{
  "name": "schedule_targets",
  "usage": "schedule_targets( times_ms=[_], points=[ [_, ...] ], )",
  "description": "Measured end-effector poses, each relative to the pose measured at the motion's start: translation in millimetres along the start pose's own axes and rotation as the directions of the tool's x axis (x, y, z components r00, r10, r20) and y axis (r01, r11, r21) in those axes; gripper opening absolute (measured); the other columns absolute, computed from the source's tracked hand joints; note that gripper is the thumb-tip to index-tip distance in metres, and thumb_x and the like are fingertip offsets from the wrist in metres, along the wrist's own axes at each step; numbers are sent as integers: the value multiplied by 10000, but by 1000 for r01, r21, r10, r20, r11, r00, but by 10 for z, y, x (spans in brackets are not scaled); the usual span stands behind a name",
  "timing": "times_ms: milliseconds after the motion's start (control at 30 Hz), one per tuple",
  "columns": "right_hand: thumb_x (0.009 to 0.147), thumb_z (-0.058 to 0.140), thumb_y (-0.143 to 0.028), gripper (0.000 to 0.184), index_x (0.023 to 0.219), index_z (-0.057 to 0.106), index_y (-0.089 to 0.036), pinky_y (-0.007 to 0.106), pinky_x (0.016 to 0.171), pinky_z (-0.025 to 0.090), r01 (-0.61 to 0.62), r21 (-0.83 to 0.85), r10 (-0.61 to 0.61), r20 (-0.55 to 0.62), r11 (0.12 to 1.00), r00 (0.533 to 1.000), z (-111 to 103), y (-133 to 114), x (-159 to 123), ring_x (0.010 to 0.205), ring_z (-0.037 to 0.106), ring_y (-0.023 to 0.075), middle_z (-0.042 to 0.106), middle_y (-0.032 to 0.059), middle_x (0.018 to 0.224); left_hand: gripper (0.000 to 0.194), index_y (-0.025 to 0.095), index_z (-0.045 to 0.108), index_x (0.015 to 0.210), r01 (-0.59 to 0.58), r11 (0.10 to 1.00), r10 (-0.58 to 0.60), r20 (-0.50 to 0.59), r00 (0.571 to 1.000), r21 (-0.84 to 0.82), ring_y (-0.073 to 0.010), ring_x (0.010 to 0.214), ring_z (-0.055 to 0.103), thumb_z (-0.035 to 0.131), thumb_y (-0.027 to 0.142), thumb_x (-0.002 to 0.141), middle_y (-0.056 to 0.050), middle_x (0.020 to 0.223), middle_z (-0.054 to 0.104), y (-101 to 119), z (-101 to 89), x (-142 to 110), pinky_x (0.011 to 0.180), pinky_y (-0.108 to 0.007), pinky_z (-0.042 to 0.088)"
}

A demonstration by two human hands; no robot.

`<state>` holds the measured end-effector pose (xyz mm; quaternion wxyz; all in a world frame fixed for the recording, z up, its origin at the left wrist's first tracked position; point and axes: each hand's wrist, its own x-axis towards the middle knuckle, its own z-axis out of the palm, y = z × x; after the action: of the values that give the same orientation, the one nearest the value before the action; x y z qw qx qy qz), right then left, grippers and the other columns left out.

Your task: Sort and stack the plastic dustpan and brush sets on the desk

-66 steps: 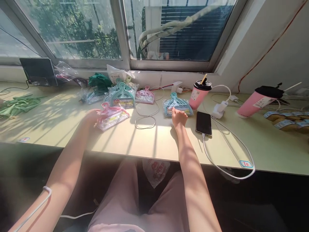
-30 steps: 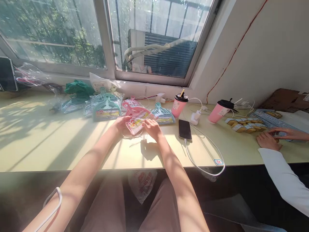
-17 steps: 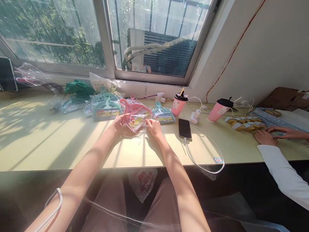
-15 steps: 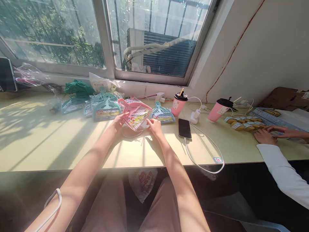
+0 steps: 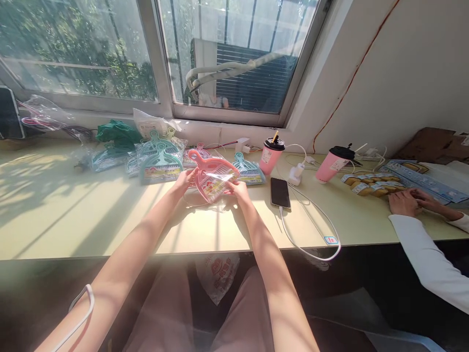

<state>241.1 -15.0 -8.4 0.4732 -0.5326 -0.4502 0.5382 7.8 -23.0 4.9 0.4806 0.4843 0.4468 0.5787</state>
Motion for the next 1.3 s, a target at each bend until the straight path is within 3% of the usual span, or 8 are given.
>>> schedule_targets(
  times_ms=[133,267,433,667,900,1067,1200,1300],
  points=[
    [804,905,-245,250,716,693,-144,219,502,604,-35,-28,36,36,999,999,-28,39,-10,498,708,154,724,57,625,577,194,748,735,-28,995,35,-74,997,95,-356,973,726,914,727,591,-109,811,779,20,14,11,889,-457,560],
    [821,832,-177,240,634,682,-158,219,469,565,7,-169,-10,-13,986,1000,-50,5,-11,455,659,134,712,40,604,751,165,819,990,-76,997,78,-58,995,27,-396,1104,726,921,756,536,-143,979,822,90,92,-46,934,-469,566],
    [801,797,-242,201,669,657,-185,225,545,534,49,-78,-55,-75,996,996,-76,-132,-62,465,599,94,726,16,662,889,170,805,1185,-98,993,97,-19,995,-69,-429,1256,690,960,722,505,-189,1177,808,176,142,-87,1024,-495,537],
    [714,833,-546,346,840,737,-238,314,746,511,92,-8,-90,87,996,992,-125,-119,-192,862,731,215,799,60,1008,763,199,842,1105,-133,967,123,-62,991,-216,-389,1268,685,952,718,556,-158,1184,810,120,82,-33,1036,-473,539],
    [569,947,-510,405,707,682,-237,302,612,394,71,96,-78,74,993,994,-9,-72,-47,803,732,251,750,48,791,728,179,847,996,-113,959,118,6,993,-260,-350,1188,728,1006,674,486,-139,1059,828,121,-80,75,1064,-445,539],
    [502,969,-449,448,578,589,-225,272,565,386,181,247,-167,-78,952,983,-32,-64,29,531,513,101,583,-45,561,800,181,821,1065,-44,977,54,43,998,-210,-339,1258,704,1059,562,403,-159,1161,809,71,-218,99,1104,-451,544],
    [570,921,-403,424,541,534,-232,262,482,206,219,236,-178,-183,947,967,-84,-76,41,466,240,50,437,-92,487,743,157,836,1047,52,999,-51,177,983,2,-393,1127,757,1002,638,506,-190,1097,816,30,-165,43,1013,-534,589],
    [606,886,-394,410,534,514,-236,273,485,171,217,195,-187,-161,956,969,-103,-125,4,484,205,57,388,-91,487,741,142,839,931,-11,1000,9,72,997,19,-411,1068,773,953,740,507,-206,1035,819,63,-111,7,967,-543,600]
  ],
)
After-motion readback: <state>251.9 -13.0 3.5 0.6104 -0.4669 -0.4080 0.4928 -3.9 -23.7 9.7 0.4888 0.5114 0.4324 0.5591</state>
